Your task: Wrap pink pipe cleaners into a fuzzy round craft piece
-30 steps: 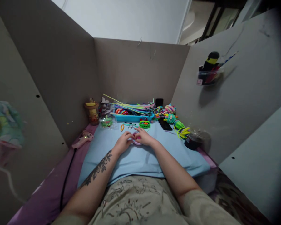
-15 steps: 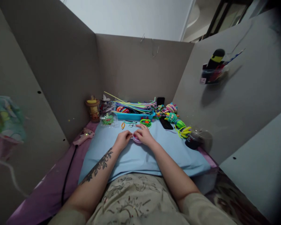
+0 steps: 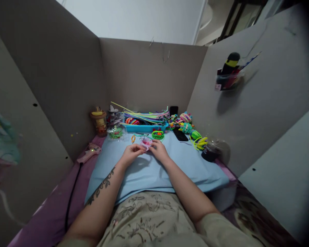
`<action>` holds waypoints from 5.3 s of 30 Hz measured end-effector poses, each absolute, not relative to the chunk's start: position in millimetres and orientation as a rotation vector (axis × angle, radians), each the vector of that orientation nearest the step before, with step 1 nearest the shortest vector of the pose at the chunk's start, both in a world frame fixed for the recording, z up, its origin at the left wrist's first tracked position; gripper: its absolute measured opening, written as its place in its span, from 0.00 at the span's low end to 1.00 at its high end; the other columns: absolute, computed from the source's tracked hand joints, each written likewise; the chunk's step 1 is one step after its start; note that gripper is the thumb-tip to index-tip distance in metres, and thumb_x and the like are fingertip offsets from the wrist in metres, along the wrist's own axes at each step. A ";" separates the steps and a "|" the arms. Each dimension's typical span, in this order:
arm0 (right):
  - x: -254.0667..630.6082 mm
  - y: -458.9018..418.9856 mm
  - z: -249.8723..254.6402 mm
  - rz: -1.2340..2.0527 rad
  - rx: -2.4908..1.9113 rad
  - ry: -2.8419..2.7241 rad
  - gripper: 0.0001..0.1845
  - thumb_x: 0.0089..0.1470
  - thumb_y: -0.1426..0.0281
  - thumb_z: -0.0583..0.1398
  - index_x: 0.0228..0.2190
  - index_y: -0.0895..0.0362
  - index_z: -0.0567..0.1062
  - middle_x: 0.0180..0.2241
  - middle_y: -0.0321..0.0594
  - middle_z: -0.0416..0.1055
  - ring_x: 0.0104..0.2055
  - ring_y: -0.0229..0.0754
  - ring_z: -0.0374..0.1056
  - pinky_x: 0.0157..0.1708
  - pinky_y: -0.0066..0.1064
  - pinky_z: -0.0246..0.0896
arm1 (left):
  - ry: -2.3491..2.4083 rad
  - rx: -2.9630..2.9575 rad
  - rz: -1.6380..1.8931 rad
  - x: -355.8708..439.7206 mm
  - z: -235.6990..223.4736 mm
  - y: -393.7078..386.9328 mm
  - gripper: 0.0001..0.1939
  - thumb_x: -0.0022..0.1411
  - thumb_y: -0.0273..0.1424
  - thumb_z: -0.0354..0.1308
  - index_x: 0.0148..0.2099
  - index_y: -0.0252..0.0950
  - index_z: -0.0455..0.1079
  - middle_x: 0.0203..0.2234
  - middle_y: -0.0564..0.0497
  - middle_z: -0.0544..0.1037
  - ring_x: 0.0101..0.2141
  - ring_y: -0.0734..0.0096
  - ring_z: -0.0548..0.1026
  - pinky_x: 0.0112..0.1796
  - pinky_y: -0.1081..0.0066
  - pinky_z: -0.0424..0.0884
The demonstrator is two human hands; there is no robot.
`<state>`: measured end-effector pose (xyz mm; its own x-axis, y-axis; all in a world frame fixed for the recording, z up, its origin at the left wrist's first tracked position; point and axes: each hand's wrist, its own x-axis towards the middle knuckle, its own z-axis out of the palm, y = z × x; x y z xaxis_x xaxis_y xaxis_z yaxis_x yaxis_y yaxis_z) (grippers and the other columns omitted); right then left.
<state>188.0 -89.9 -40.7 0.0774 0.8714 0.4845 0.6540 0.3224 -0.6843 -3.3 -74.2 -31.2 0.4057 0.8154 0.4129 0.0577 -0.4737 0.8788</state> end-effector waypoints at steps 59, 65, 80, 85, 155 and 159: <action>187.6 -103.5 -40.3 0.145 -1.044 -1.778 0.07 0.47 0.77 0.59 0.28 0.56 0.76 0.47 0.46 0.66 0.52 0.47 0.65 0.54 0.43 0.60 | 1.301 2.577 1.040 -2.8 -40.9 -67.4 0.09 0.59 0.27 0.55 0.40 0.39 0.75 0.55 0.41 0.65 0.61 0.47 0.54 0.55 0.46 0.57; 187.0 -97.8 -45.8 0.049 -1.072 -1.799 0.16 0.49 0.78 0.58 0.39 0.53 0.78 0.48 0.46 0.67 0.52 0.48 0.63 0.53 0.45 0.60 | 1.339 2.629 1.022 -2.6 -44.4 -64.1 0.08 0.60 0.31 0.55 0.39 0.39 0.75 0.52 0.42 0.67 0.59 0.48 0.57 0.54 0.50 0.61; 176.7 -128.5 -28.4 0.136 -0.867 -1.887 0.12 0.53 0.76 0.56 0.33 0.52 0.79 0.31 0.39 0.75 0.36 0.42 0.70 0.41 0.37 0.66 | 1.283 2.557 1.094 -4.7 -44.1 -62.7 0.07 0.60 0.32 0.56 0.37 0.39 0.76 0.48 0.44 0.71 0.53 0.52 0.63 0.53 0.52 0.62; 194.4 -106.8 -27.8 0.112 -1.067 -1.992 0.28 0.46 0.80 0.59 0.51 0.52 0.72 0.51 0.45 0.69 0.55 0.48 0.61 0.56 0.48 0.57 | 1.162 2.539 1.098 -4.7 -47.0 -59.0 0.07 0.58 0.28 0.57 0.36 0.41 0.77 0.46 0.46 0.72 0.50 0.57 0.67 0.52 0.57 0.64; 166.9 -90.4 -51.7 0.212 -1.332 -1.889 0.03 0.45 0.71 0.65 0.28 0.56 0.77 0.31 0.40 0.73 0.37 0.44 0.65 0.42 0.36 0.57 | 0.908 2.472 1.121 0.5 -53.5 -58.1 0.07 0.59 0.24 0.51 0.35 0.35 0.71 0.48 0.44 0.67 0.49 0.61 0.68 0.51 0.58 0.67; 166.2 -90.0 -51.6 0.259 -1.327 -1.919 0.04 0.48 0.71 0.64 0.30 0.56 0.78 0.32 0.40 0.75 0.37 0.44 0.66 0.42 0.36 0.58 | 0.908 2.500 1.114 0.8 -53.7 -59.0 0.08 0.60 0.24 0.51 0.36 0.36 0.71 0.47 0.44 0.67 0.48 0.62 0.69 0.50 0.60 0.68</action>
